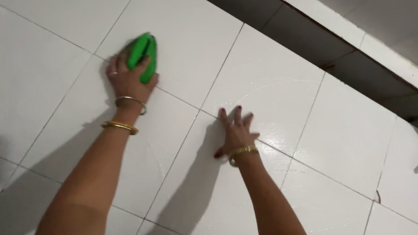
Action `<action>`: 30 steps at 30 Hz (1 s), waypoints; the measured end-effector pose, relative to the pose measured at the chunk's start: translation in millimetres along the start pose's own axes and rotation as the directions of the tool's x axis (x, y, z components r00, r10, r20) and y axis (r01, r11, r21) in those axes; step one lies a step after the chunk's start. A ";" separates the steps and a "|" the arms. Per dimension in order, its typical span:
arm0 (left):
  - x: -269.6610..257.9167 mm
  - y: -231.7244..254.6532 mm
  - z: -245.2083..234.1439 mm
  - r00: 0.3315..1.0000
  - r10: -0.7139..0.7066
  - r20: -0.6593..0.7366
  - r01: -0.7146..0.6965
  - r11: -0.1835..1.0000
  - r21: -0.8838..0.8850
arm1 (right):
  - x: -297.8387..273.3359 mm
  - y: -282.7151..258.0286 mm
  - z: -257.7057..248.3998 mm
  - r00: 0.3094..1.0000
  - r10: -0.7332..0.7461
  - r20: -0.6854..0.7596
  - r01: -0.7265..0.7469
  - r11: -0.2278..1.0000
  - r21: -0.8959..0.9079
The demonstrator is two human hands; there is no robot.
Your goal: The person scrubs white floor tiles with a green sponge, moving across the floor and reaching into the corners and edges of the tiled area.
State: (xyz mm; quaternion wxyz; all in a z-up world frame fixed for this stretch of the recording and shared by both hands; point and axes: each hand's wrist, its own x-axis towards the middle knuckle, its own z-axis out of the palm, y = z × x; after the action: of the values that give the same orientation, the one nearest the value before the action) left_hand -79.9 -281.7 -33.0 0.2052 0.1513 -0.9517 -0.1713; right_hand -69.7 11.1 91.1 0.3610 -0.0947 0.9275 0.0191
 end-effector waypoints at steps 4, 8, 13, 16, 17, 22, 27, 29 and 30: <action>-36.4 55.9 8.0 0.993 0.112 0.031 -0.109 0.990 -0.085 | 23.6 -23.2 -5.6 0.995 -0.094 -0.032 0.088 0.984 -0.154; -86.2 91.8 2.6 0.966 0.210 0.153 -0.186 0.970 -0.157 | 29.5 -37.0 -10.9 0.995 -0.102 0.015 0.103 0.990 -0.097; -23.0 -40.8 -9.0 0.998 0.038 0.050 -0.035 0.998 -0.042 | 30.5 -35.8 -13.1 0.996 -0.093 0.013 0.093 0.993 -0.067; 19.7 -120.8 -32.7 0.998 -0.039 -0.040 0.039 0.999 0.008 | 31.3 -38.7 -11.2 0.995 -0.099 -0.031 0.097 0.993 -0.063; 24.6 -122.3 -28.2 0.997 -0.054 -0.052 0.054 0.999 -0.005 | 31.7 -38.3 -12.6 0.996 -0.091 -0.027 0.088 0.994 -0.070; 11.8 -72.4 -10.5 0.998 -0.045 -0.043 0.045 0.999 0.015 | 32.4 -42.1 -15.2 0.997 -0.081 -0.009 0.080 0.992 -0.102; -41.9 49.7 6.4 0.988 0.101 0.115 -0.095 0.994 -0.053 | 34.3 -38.4 -12.5 0.995 -0.099 -0.015 0.097 0.990 -0.100; -65.2 80.5 -0.8 0.988 0.099 0.120 -0.080 0.984 -0.158 | 38.6 -36.2 -11.8 0.995 -0.097 -0.020 0.094 0.990 -0.109; -63.7 78.2 -3.0 0.986 0.113 0.120 -0.092 0.982 -0.165 | 41.0 -34.8 -9.0 0.996 -0.092 -0.019 0.090 0.990 -0.107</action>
State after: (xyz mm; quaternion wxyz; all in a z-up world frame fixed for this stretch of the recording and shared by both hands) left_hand -40.2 -189.7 -21.7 0.1631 0.0738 -0.9528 -0.2451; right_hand -98.7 -30.6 71.3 0.3448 -0.1563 0.9242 0.0508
